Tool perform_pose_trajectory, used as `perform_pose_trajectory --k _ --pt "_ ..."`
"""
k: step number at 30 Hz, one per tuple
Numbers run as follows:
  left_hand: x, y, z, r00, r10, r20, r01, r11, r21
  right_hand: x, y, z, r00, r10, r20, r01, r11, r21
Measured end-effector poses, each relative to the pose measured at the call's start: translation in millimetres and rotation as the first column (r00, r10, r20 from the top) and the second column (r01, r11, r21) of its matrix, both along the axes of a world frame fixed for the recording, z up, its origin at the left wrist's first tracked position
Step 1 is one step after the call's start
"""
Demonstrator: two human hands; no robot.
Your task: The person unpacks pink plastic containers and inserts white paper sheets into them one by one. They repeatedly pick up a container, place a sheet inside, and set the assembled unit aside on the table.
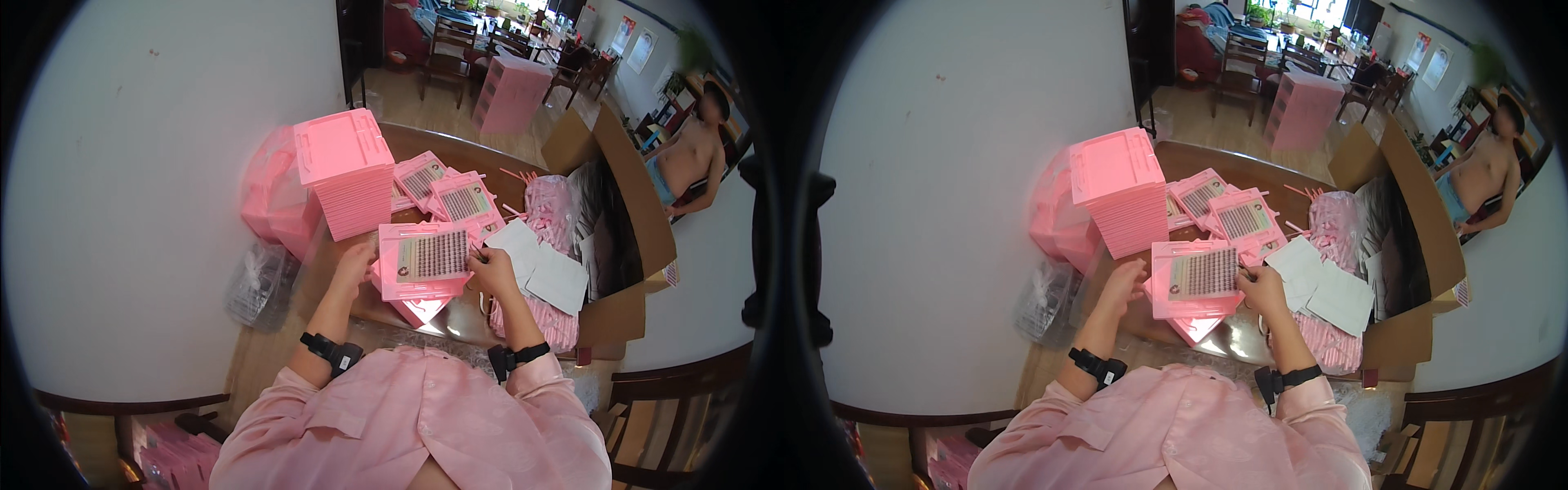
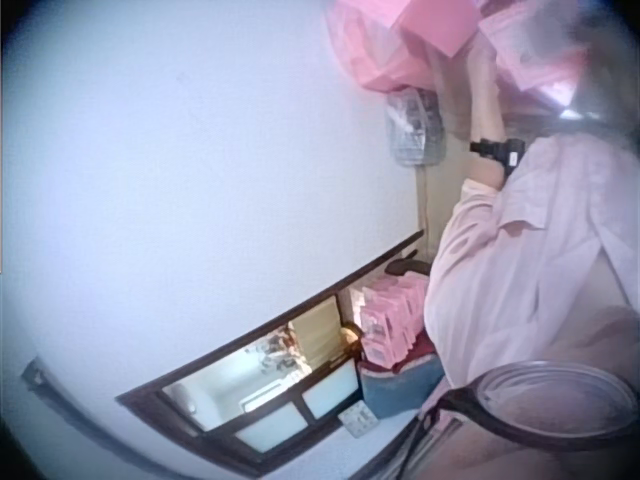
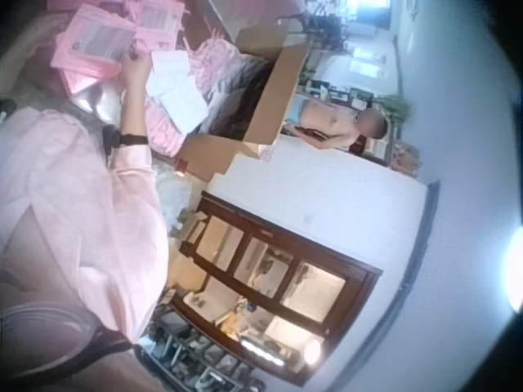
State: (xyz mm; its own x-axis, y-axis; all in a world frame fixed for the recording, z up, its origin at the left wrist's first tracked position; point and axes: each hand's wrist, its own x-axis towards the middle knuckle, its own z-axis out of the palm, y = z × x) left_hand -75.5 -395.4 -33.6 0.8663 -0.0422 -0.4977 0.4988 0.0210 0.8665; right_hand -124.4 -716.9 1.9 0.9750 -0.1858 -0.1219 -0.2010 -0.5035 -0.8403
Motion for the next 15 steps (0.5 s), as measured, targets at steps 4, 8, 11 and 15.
perform_pose_trajectory --k 4,8,11,15 --pt "2 -5 -49 0.972 -0.145 0.186 0.132 0.988 0.077 12 -2 -10 0.999 -0.002 0.045 0.009 0.987 -0.163" --pt "10 -11 -77 0.938 -0.147 0.315 0.096 0.981 0.171 21 15 -19 0.998 0.052 0.019 -0.046 0.976 -0.214" --pt "11 -12 -77 0.929 -0.191 0.316 0.102 0.956 0.276 28 31 -29 0.998 0.066 0.017 -0.057 0.942 -0.330" --pt "2 -17 -68 0.878 -0.260 0.402 -0.008 0.832 0.555 32 47 -41 0.987 0.046 -0.155 -0.129 0.804 -0.580"
